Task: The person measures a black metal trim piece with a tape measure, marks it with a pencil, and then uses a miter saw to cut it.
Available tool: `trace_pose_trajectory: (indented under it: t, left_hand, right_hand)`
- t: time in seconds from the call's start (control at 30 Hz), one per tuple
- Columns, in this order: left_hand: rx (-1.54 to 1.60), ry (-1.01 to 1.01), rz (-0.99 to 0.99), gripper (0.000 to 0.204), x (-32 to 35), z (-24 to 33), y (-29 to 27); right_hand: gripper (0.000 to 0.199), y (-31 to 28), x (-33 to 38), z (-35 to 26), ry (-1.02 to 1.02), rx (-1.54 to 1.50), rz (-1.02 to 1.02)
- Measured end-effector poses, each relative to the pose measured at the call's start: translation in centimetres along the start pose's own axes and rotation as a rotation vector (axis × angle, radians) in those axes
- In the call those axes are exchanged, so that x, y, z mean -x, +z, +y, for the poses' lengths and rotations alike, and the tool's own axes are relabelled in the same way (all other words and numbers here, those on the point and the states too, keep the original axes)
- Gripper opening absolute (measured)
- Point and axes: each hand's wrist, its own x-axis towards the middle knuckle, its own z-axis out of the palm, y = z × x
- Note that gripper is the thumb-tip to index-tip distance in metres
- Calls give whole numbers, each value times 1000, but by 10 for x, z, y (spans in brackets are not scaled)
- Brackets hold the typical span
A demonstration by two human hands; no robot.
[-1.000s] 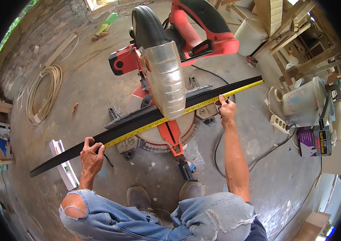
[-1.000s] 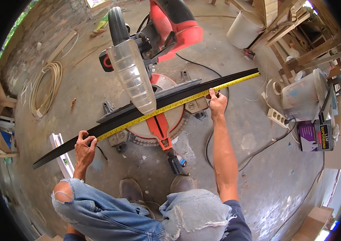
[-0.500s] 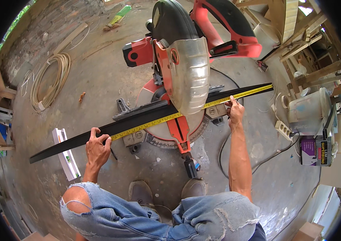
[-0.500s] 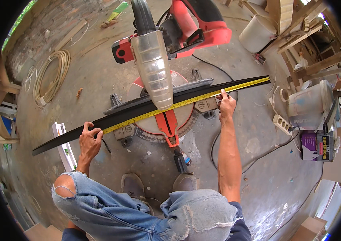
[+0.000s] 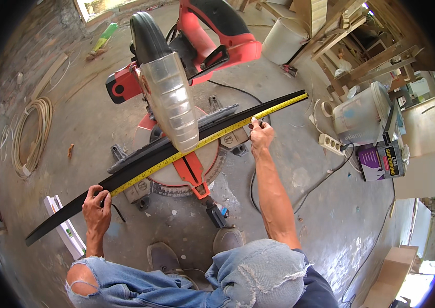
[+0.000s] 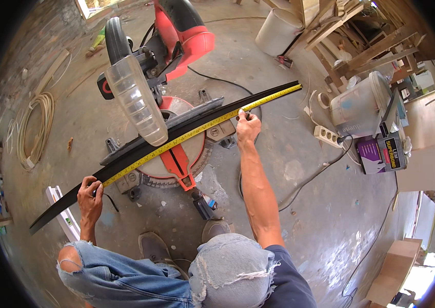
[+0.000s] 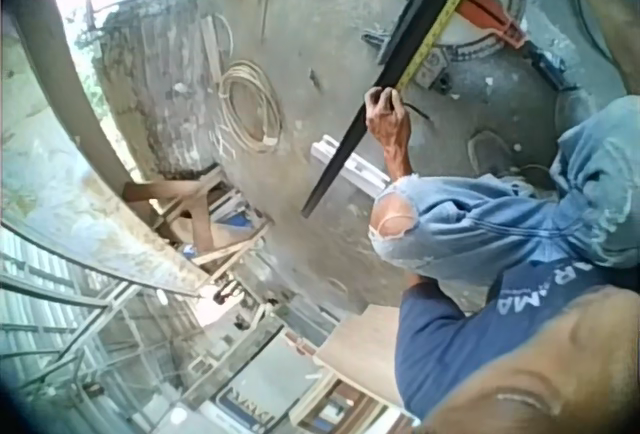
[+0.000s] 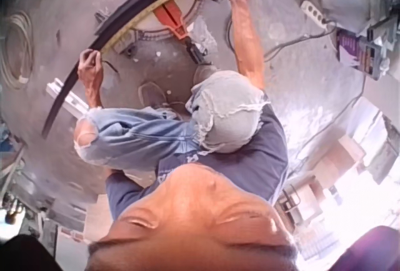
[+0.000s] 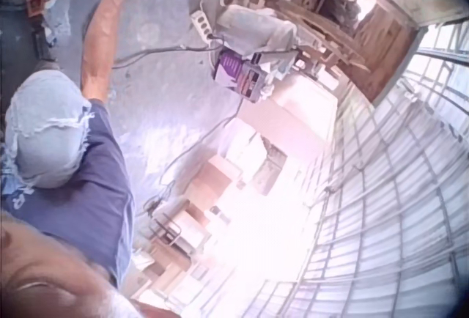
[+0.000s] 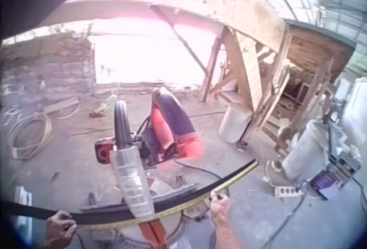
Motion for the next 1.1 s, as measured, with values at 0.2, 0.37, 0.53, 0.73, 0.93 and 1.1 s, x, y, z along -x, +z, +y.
trace_pose_trajectory:
  t: [0.2,0.37,0.53,0.73,0.93,1.1]
  left_hand:
    - [-63,-28,-34,13,-2,-1,-6]
    - [-86,-23,-32,16,-4,7,5]
    - [-178,-24,-55,16,-3,19,13]
    - [-286,-35,-67,16,-8,30,29]
    - [-279,-6,-15,15,-3,23,26]
    - [-268,11,-6,14,-3,22,34]
  right_hand:
    - [21,2,13,-5,69,-227,-99]
    - [19,0,10,-5,61,-229,-94]
    - [22,9,14,-6,62,-166,-133]
    - [28,-9,2,2,38,-102,-150]
    - [23,-5,57,-21,-118,-375,112]
    - [38,18,136,-44,-79,-762,-245]
